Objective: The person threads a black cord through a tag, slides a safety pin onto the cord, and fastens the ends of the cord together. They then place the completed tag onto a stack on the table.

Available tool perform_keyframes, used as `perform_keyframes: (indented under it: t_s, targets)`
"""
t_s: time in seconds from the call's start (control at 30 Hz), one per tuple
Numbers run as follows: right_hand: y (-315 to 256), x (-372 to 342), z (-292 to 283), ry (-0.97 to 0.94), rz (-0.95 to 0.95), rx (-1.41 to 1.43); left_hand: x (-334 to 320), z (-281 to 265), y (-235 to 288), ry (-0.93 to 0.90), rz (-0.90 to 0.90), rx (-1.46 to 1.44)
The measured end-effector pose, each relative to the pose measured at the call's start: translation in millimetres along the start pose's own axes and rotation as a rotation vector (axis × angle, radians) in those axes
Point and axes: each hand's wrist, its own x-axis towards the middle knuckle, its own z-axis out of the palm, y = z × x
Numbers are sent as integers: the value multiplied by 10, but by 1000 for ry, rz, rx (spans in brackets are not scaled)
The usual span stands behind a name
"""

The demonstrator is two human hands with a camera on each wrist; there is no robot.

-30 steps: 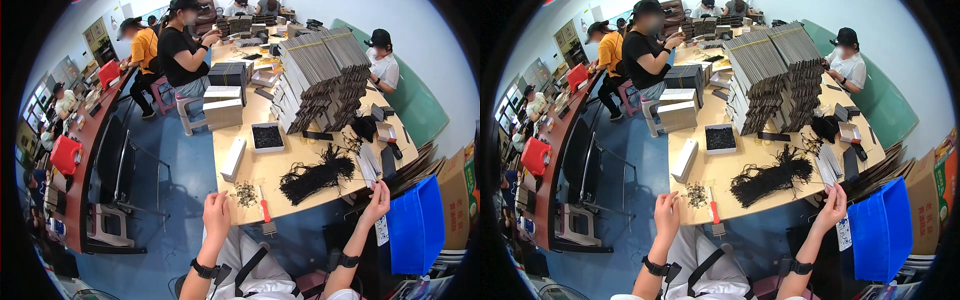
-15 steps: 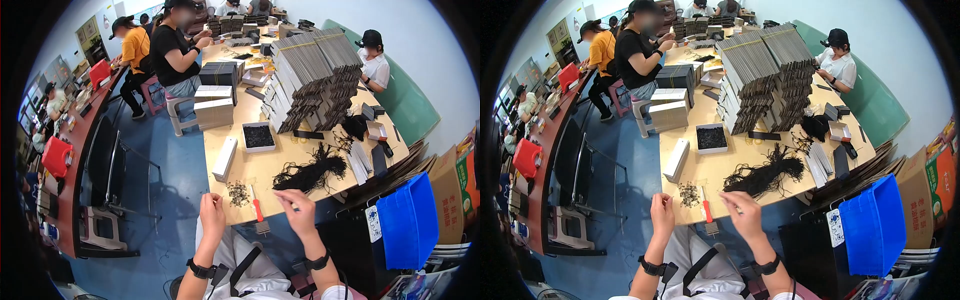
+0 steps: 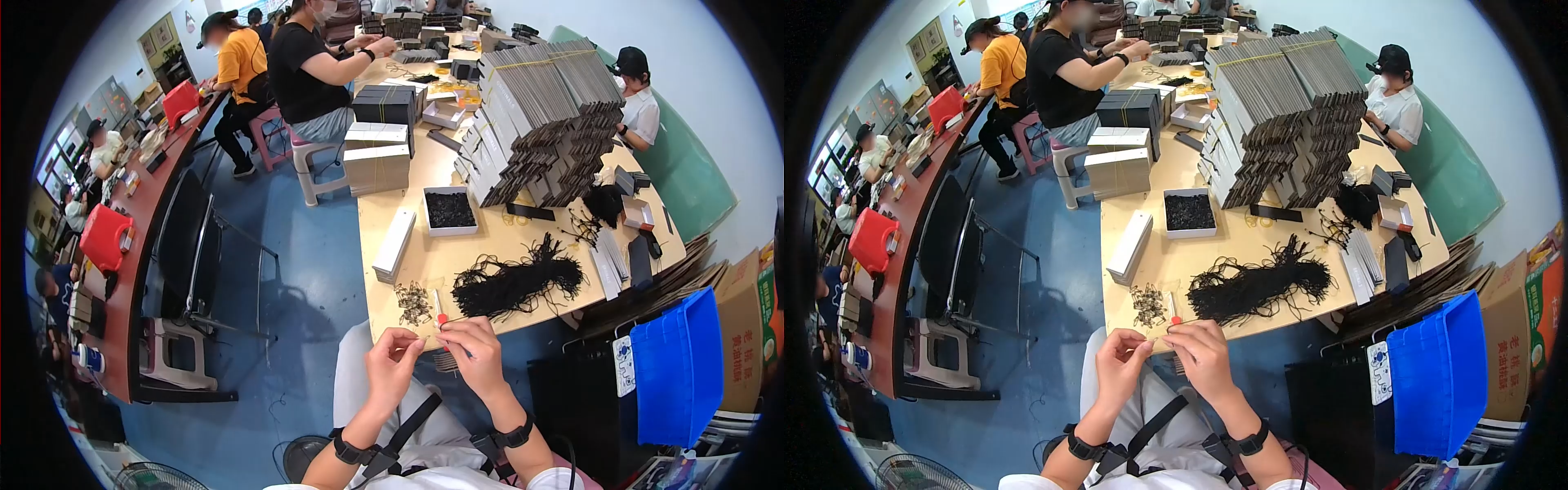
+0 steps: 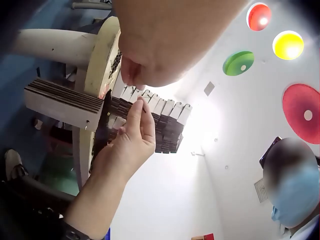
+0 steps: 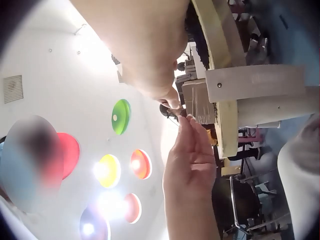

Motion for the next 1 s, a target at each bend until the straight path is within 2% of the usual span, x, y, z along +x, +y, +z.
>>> perform_keyframes:
  t_s: [0.07, 0.2, 0.27, 0.37, 0.5, 0.57, 0.6, 0.67, 0.7, 0.77, 1.0]
  targets:
    - [-42, -48, -10, 10, 53, -81, -25, 21, -4, 19, -29, 3]
    - [-101, -30, -77, 37, 37, -194, -59, 50, 42, 5, -27, 101]
    - [-46, -70, -97, -7, 38, -164, -75, 71, 73, 30, 73, 202]
    - [-111, -117, -154, -20, 88, -254, -96, 104, 95, 55, 103, 216]
    - [-167, -124, -200, -15, 59, -342, -131, 120, 85, 45, 80, 198]
    - [-131, -80, -193, -47, -56, -140, -156, 125, 65, 16, 74, 187]
    - [-110, -118, -175, -47, -52, -140, -165, 131, 51, 14, 71, 188]
    - [-66, -223, -126, -129, 143, 82, -182, 146, 19, 15, 64, 157]
    - [-104, -227, -115, -128, 145, 82, -190, 151, 14, 14, 62, 158]
    - [-205, -225, -95, -147, 501, 443, -208, 162, 9, 19, 63, 134]
    - [-91, -295, -103, -193, 461, 504, -239, 180, 21, 12, 117, 210]
